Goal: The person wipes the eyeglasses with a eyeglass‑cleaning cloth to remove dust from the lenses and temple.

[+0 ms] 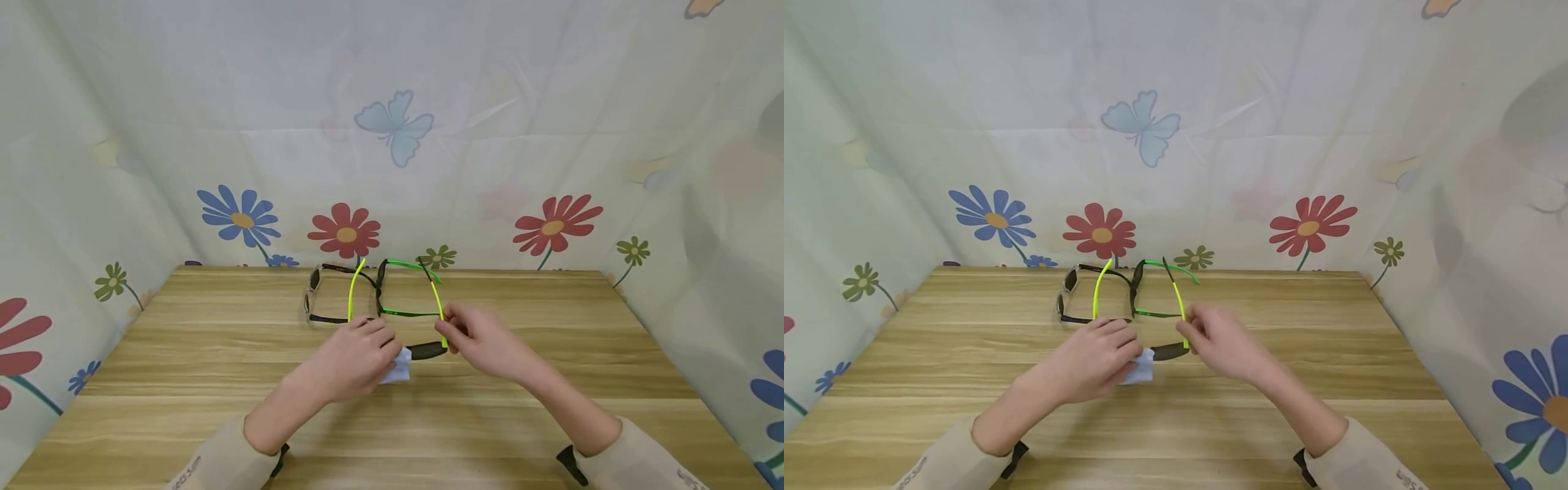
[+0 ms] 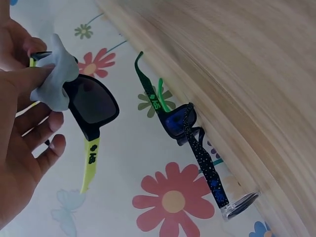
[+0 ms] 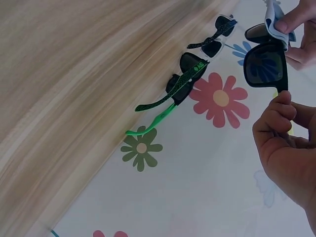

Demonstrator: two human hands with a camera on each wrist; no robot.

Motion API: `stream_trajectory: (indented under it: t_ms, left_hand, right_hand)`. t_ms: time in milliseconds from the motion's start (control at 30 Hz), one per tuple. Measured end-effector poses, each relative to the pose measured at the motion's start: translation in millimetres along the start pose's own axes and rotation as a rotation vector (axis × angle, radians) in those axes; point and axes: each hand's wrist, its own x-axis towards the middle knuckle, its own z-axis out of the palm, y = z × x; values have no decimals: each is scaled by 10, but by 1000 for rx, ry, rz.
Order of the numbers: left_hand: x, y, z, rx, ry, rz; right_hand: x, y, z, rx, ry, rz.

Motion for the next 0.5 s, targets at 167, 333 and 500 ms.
stream_trajectory:
  t_ms: [167, 333, 500]
  left_hand:
    - [2, -12, 6, -99, -39, -46]
    - [17, -8, -10, -227, -34, -145]
    - [32, -10, -29, -351, 38, -232]
  right_hand:
    - [-20, 8, 28, -58, 18, -53]
    - [-23, 3, 44, -94, 46, -81]
    - [-19, 2, 75, -123, 59, -109]
